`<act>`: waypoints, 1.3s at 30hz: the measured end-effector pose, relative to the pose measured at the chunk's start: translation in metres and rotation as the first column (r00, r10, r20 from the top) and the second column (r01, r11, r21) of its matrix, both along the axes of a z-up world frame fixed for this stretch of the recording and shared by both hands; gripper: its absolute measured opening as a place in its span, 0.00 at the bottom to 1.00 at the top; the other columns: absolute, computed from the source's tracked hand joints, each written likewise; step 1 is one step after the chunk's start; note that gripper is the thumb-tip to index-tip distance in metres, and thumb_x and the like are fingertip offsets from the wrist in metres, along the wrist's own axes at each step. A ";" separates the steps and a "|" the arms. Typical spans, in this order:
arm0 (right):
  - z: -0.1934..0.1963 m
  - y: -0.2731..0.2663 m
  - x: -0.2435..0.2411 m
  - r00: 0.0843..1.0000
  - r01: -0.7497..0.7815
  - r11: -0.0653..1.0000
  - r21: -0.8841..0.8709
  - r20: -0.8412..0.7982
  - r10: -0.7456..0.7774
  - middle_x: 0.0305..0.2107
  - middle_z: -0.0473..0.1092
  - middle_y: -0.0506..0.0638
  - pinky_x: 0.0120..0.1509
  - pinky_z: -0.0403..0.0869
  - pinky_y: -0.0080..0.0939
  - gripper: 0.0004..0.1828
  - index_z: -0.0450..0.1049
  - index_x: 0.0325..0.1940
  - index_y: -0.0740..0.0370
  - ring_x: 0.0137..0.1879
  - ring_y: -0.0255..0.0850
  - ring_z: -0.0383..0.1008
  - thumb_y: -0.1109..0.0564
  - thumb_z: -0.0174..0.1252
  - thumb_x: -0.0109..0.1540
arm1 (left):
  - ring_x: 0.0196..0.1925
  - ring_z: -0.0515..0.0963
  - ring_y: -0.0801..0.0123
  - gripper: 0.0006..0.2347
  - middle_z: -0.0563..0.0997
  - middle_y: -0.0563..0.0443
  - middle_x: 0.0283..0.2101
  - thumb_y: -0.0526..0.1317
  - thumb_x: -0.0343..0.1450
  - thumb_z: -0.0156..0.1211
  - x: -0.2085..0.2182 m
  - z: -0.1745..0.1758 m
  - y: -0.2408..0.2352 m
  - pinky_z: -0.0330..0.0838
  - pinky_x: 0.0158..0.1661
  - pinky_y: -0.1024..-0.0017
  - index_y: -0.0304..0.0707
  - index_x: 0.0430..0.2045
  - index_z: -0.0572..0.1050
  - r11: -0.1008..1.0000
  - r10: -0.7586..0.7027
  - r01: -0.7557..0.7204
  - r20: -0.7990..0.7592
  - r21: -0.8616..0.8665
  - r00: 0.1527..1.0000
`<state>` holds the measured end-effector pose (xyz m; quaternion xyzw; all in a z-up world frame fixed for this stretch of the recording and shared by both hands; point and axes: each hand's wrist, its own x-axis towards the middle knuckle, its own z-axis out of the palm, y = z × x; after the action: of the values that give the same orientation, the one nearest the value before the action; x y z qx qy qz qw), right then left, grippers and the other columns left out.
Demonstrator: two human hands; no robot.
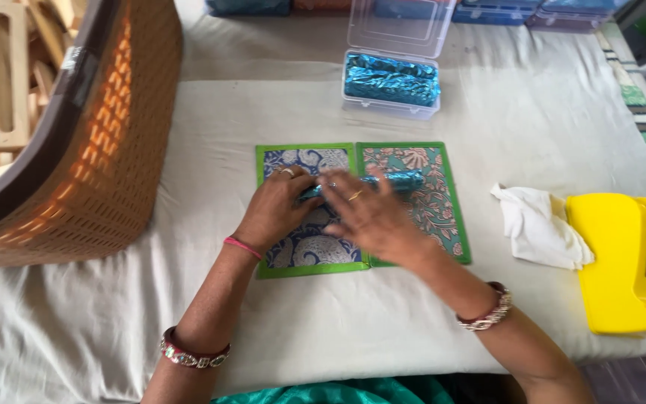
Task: The person wipes wooden handle blanks with a white cloth, then wraps each handle in colored metallic foil, pressing and folding the foil around the wood, and places the finished foil-wrapped handles into an open plastic storage box.
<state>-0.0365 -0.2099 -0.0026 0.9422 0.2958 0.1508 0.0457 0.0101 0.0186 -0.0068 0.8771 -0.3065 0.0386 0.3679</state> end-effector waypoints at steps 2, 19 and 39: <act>-0.010 0.010 -0.005 0.999 -0.036 0.999 -0.033 0.000 0.036 0.74 0.51 0.52 0.78 0.54 0.65 0.43 0.48 0.79 0.58 0.79 0.43 0.54 0.29 0.35 0.69 | 0.50 0.79 0.50 0.14 0.81 0.44 0.48 0.38 0.66 0.67 0.001 -0.004 -0.001 0.73 0.51 0.58 0.35 0.44 0.80 1.000 -0.014 0.014 0.029 -0.002 0.999; 0.034 -0.071 -0.011 0.987 0.130 0.951 0.279 -0.130 -0.096 0.74 0.54 0.55 0.79 0.50 0.61 0.35 0.55 0.78 0.50 0.75 0.48 0.57 0.38 0.45 0.69 | 0.48 0.79 0.59 0.15 0.81 0.49 0.45 0.43 0.66 0.69 0.000 0.008 -0.001 0.74 0.51 0.62 0.40 0.46 0.81 0.999 0.030 -0.024 -0.118 0.048 0.993; 0.027 -0.049 0.040 0.844 0.100 0.965 0.242 -0.535 0.047 0.50 0.71 0.51 0.68 0.70 0.46 0.28 0.68 0.66 0.55 0.59 0.45 0.72 0.50 0.60 0.61 | 0.45 0.82 0.63 0.27 0.80 0.46 0.45 0.48 0.71 0.62 0.012 0.004 0.007 0.79 0.47 0.65 0.39 0.64 0.66 0.978 0.102 -0.157 -0.343 -0.135 0.934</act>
<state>0.0039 -0.2586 0.0243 0.9483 0.2611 -0.0814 -0.1610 0.0222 0.0253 -0.0032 0.8567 -0.1768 -0.0618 0.4806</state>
